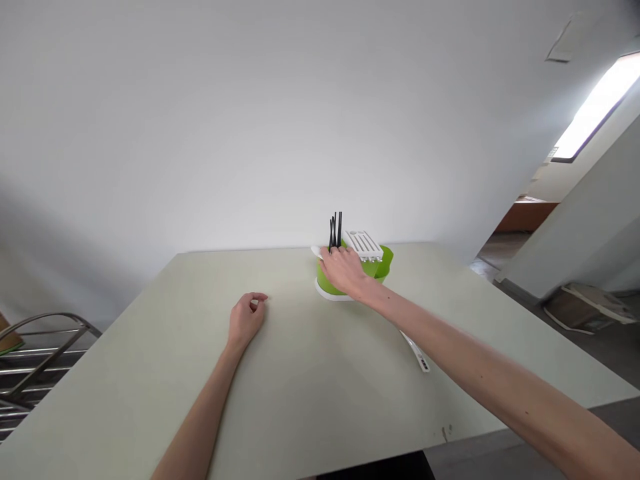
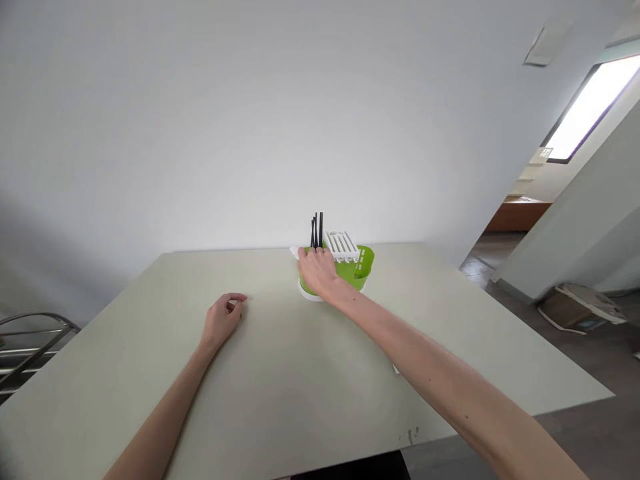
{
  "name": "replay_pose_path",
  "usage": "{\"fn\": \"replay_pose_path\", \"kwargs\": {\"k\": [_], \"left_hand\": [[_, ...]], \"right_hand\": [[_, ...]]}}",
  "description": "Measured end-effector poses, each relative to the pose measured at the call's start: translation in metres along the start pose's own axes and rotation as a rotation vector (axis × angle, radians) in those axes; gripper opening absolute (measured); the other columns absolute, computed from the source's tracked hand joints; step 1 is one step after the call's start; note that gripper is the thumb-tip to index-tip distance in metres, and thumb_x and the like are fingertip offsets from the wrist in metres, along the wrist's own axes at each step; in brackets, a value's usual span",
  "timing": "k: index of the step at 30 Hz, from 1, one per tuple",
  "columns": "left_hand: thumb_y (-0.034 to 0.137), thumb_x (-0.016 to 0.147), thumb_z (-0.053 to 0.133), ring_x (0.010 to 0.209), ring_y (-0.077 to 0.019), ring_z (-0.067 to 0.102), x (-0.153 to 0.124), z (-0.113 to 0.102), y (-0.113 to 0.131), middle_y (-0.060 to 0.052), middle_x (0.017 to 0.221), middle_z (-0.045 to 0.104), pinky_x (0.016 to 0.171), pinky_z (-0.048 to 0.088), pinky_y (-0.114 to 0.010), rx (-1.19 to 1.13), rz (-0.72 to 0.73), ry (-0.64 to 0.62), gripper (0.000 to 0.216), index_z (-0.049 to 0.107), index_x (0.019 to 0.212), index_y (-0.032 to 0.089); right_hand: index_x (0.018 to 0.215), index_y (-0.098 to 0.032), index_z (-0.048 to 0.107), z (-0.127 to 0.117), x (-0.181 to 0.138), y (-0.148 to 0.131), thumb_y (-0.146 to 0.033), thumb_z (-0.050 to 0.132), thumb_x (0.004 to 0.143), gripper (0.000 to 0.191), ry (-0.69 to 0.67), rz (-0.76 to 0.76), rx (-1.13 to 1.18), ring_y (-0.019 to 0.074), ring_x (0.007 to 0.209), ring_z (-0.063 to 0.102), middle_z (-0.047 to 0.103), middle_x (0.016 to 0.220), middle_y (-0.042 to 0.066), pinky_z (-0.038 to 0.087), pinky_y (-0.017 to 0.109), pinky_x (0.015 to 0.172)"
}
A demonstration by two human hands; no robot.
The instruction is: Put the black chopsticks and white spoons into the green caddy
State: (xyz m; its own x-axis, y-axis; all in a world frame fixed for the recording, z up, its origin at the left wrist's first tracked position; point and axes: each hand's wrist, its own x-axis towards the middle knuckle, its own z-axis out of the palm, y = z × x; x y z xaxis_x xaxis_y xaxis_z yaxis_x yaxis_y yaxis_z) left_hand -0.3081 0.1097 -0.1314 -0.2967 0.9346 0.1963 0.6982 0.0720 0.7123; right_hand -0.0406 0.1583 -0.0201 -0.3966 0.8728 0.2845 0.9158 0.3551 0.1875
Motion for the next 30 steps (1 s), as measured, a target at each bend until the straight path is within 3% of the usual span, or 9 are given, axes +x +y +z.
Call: {"fn": "replay_pose_path", "kwargs": {"k": [6,11,14,17,20,25,28,30], "left_hand": [[0.036,0.086,0.052,0.068,-0.0197,0.062,-0.001,0.000,-0.001,-0.001,0.073,0.069,0.068,0.048,-0.031,-0.009,-0.004,-0.008,0.030,0.074,0.102,0.024],[0.035,0.086,0.051,0.069,-0.0199,0.063,0.000,0.001,0.000,-0.001,0.073,0.069,0.069,0.048,-0.031,0.007,0.006,-0.013,0.030,0.074,0.103,0.023],[0.035,0.085,0.051,0.070,-0.0204,0.064,0.001,0.002,0.001,-0.001,0.073,0.068,0.071,0.048,-0.032,0.020,0.007,-0.021,0.031,0.074,0.102,0.023],[0.037,0.084,0.051,0.071,-0.0209,0.063,0.002,0.002,0.003,-0.001,0.073,0.068,0.071,0.048,-0.032,0.038,0.014,-0.021,0.032,0.074,0.102,0.024],[0.038,0.083,0.051,0.070,-0.0210,0.063,0.001,0.002,0.007,-0.001,0.072,0.068,0.071,0.048,-0.032,0.050,0.010,-0.018,0.033,0.074,0.102,0.024],[0.039,0.082,0.051,0.069,-0.0209,0.063,0.000,0.001,0.011,0.000,0.069,0.067,0.071,0.048,-0.031,0.053,0.012,-0.017,0.034,0.074,0.102,0.024],[0.040,0.082,0.051,0.068,-0.0207,0.063,0.001,0.001,0.010,0.000,0.068,0.067,0.072,0.048,-0.031,0.057,0.021,-0.018,0.035,0.074,0.102,0.024],[0.041,0.082,0.051,0.069,-0.0207,0.063,0.001,0.002,0.009,0.000,0.069,0.068,0.072,0.048,-0.031,0.060,0.029,-0.018,0.035,0.074,0.101,0.024]], "right_hand": [[0.137,-0.015,0.054,-0.017,-0.039,0.009,-0.025,0.046,0.107,0.033,0.125,-0.047,0.151,0.0251,0.093,0.071,0.077,0.108,0.012,0.043,0.031,0.074],[0.134,-0.023,0.057,-0.016,-0.094,0.054,-0.026,0.044,0.105,0.031,0.110,-0.089,0.336,0.0164,0.067,0.067,0.077,0.090,0.001,0.036,0.027,0.059],[0.121,-0.024,0.063,-0.002,-0.120,0.095,-0.028,0.045,0.104,0.025,0.027,0.007,0.316,0.0161,0.069,0.068,0.077,0.090,0.001,0.038,0.026,0.061],[0.116,-0.025,0.066,0.022,-0.138,0.131,-0.035,0.050,0.102,0.024,-0.154,0.159,0.314,0.0187,0.079,0.071,0.078,0.096,0.003,0.042,0.027,0.065],[0.118,-0.022,0.067,0.049,-0.151,0.151,-0.048,0.054,0.101,0.034,-0.316,0.288,0.353,0.0232,0.093,0.073,0.078,0.105,0.007,0.046,0.030,0.069],[0.113,-0.018,0.068,0.081,-0.158,0.138,-0.052,0.061,0.096,0.038,-0.418,0.393,0.445,0.0259,0.093,0.072,0.077,0.106,0.011,0.047,0.032,0.069],[0.090,-0.020,0.067,0.084,-0.155,0.113,-0.044,0.058,0.099,0.027,-0.429,0.357,0.475,0.0249,0.082,0.070,0.076,0.095,0.012,0.042,0.031,0.062],[0.073,-0.022,0.059,0.080,-0.152,0.094,-0.039,0.055,0.100,0.032,-0.432,0.295,0.508,0.0227,0.073,0.066,0.073,0.084,0.011,0.037,0.031,0.058]]}}
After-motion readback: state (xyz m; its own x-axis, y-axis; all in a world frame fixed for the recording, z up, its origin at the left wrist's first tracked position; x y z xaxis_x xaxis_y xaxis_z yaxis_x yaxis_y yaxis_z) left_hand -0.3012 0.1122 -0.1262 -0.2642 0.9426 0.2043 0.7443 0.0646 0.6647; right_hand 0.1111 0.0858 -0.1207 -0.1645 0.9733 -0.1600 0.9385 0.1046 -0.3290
